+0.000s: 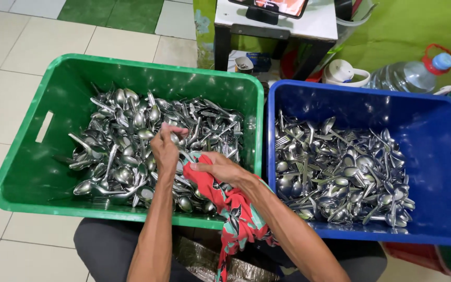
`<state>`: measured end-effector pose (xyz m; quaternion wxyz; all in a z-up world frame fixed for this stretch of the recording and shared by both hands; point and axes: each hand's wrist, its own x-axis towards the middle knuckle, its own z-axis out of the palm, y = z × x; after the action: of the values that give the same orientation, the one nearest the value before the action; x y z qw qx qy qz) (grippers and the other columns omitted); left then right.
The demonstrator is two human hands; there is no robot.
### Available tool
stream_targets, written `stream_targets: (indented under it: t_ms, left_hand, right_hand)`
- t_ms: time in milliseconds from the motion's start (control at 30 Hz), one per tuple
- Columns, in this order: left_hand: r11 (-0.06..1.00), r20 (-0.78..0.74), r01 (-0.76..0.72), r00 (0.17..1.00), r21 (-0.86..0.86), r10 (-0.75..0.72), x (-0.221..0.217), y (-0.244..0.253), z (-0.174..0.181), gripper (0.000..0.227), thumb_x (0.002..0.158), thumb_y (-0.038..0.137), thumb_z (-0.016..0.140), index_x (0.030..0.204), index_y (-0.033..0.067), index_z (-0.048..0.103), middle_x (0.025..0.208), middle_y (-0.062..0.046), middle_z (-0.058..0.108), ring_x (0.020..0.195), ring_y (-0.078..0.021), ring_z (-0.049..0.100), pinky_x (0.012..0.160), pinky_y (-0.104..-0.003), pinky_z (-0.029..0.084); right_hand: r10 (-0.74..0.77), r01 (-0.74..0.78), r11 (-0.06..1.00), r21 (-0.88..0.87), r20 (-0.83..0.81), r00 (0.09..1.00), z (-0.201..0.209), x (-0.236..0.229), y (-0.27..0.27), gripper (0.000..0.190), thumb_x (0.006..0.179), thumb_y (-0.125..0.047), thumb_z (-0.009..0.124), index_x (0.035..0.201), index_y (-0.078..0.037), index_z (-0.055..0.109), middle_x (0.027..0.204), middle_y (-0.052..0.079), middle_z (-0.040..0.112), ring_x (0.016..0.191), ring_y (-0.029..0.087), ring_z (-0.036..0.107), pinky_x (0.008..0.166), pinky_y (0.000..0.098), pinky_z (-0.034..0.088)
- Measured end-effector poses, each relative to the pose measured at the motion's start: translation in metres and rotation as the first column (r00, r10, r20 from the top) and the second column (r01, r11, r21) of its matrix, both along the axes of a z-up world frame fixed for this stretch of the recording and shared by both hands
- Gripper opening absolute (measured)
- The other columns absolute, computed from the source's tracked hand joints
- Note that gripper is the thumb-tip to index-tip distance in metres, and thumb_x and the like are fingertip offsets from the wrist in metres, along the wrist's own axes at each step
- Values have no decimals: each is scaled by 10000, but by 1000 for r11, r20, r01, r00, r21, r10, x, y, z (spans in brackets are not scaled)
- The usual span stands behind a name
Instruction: Wiping and polishing metal spoons and forks using a cloth.
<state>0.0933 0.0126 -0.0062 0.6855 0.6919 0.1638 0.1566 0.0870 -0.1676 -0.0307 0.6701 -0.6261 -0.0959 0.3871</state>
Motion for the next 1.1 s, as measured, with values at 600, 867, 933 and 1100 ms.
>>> stream_targets:
  t_ms: [600,867,933,1100]
  left_hand:
    - [1000,-15,15,1000,20,-15,1,-4,15,455,1148,297,240,1054,72,624,878,-154,775,880,-219,762,896,-304,537]
    - [947,15,-92,995,-307,102,15,-4,-14,279,1104,280,411,1204,38,508,1074,-187,677,904,-291,750,710,-426,704]
    - [916,49,-64,995,-396,91,17,-7,-11,273,1085,227,358,1211,20,484,1084,-222,655,944,-335,736,785,-463,679]
    - [822,156,192,980,-536,-128,0,-18,6,466,1100,337,325,1473,58,307,1384,-314,505,1287,-472,558,1072,-549,480]
  right_hand:
    - [-1,3,999,-38,50,999,73,-19,0,224,951,-269,716,1060,-75,685,685,17,675,555,147,651,856,364,582]
    - [415,268,780,-565,789,453,-1,-26,14,365,889,-233,584,1238,-167,501,964,151,637,737,443,713,639,603,569]
    - [396,214,784,-583,734,551,52,-33,18,350,909,-204,567,1241,-132,488,1044,194,634,798,455,718,694,602,577]
    - [340,232,767,-598,686,643,40,-32,23,291,942,-223,498,1202,-115,428,1073,221,631,802,509,696,729,631,545]
